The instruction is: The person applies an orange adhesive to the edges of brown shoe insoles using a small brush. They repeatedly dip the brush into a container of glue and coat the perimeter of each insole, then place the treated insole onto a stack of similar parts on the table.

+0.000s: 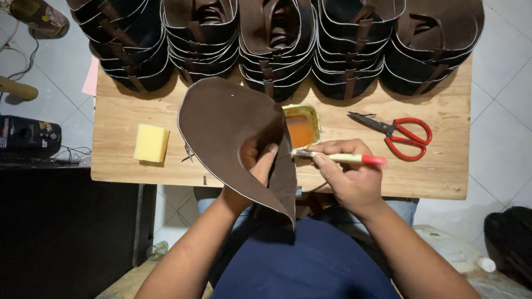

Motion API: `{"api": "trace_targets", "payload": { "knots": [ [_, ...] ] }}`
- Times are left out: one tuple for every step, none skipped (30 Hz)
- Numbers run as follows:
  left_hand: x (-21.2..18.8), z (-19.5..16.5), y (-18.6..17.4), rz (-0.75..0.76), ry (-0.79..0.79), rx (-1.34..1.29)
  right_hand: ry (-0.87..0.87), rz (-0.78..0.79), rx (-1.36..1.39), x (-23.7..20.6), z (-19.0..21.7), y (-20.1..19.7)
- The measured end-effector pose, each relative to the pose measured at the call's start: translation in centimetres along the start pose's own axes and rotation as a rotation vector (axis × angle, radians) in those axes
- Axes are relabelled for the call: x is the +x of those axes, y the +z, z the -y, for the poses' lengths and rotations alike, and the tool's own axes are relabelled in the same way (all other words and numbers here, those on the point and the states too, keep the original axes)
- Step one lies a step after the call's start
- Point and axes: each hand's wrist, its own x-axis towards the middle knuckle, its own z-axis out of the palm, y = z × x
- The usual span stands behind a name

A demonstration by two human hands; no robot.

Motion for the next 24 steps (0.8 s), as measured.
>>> {"api": "trace_targets", "payload": {
  "knots": [
    [0.0, -0.2, 0.0, 0.013, -0.011, -0.03, 0.102, -0.027, 0.087, -0.1, -0.2, 0.0],
    [0.0, -0.4, 0.1, 0.027, -0.019, -0.06, 0.116, -0.033, 0.101, -0.1, -0.4, 0.1],
    [-0.1, -0.5, 0.1, 0.042, -0.026, -0.091, 0.127, -0.04, 0.113, 0.1, -0.7, 0.2],
    [-0.2, -0.5, 0.3, 0.048, -0.05, -0.182, 0.138, -0.047, 0.125, 0.3, -1.0, 0.1],
    [-0.3, -0.4, 0.4, 0.051, -0.074, -0.271, 0.127, -0.061, 0.125, 0.4, -1.1, 0.1],
    [-0.5, -0.3, 0.5, 0.052, -0.101, -0.359, 0.118, -0.073, 0.127, 0.4, -1.2, 0.1],
    [-0.7, 0.0, 0.5, 0.046, -0.226, -0.401, 0.111, -0.086, 0.129, 0.5, -1.3, 0.2],
    [-0.9, 0.3, 0.5, 0.04, -0.352, -0.443, 0.082, -0.07, 0.136, 0.5, -1.3, 0.2],
    [-0.9, 0.7, 0.6, 0.036, -0.476, -0.484, 0.051, -0.054, 0.143, 0.4, -1.2, 0.2],
    [-0.9, 1.2, 0.5, 0.038, -0.392, -0.384, 0.022, -0.038, 0.15, 0.4, -1.1, 0.2],
    [-0.9, 1.8, 0.4, 0.039, -0.307, -0.284, 0.003, 0.006, 0.095, 0.3, -0.9, 0.1],
    [-0.7, 2.3, 0.3, 0.04, -0.222, -0.184, -0.017, 0.05, 0.038, 0.0, -0.7, 0.0],
    [-0.7, 2.7, 0.0, 0.03, -0.072, 0.055, -0.036, 0.093, -0.019, -0.2, -0.4, -0.1],
    [-0.7, 3.1, -0.4, 0.021, 0.078, 0.293, -0.006, 0.096, -0.035, -0.4, -0.2, -0.1],
    [-0.6, 3.3, -0.6, 0.013, 0.23, 0.532, 0.022, 0.097, -0.05, -0.4, 0.1, -0.2],
    [-0.6, 3.5, -0.6, 0.013, 0.023, 0.39, 0.05, 0.099, -0.067, -0.5, 0.3, -0.3],
    [-0.5, 3.5, -0.6, 0.014, -0.182, 0.245, -0.001, 0.103, -0.077, -0.5, 0.4, -0.3],
    [-0.4, 3.4, -0.6, 0.015, -0.385, 0.098, -0.054, 0.107, -0.088, -0.5, 0.6, -0.4],
    [-0.3, 3.3, -0.6, -0.002, -0.39, 0.152, -0.108, 0.112, -0.098, -0.4, 0.7, -0.4],
    [-0.2, 3.0, -0.6, -0.017, -0.396, 0.204, -0.041, 0.102, -0.085, -0.4, 0.8, -0.3],
    [-0.2, 2.6, -0.6, -0.033, -0.404, 0.257, 0.028, 0.094, -0.072, -0.6, 0.9, -0.2],
    [-0.2, 2.2, -0.6, -0.012, -0.211, 0.309, 0.095, 0.085, -0.059, -0.6, 0.9, 0.0],
    [-0.2, 1.8, -0.6, 0.009, -0.015, 0.358, 0.037, 0.095, -0.079, -0.5, 0.7, 0.2],
    [-0.3, 1.4, -0.7, 0.031, 0.181, 0.404, -0.019, 0.107, -0.099, -0.3, 0.5, 0.3]
  ]
}}
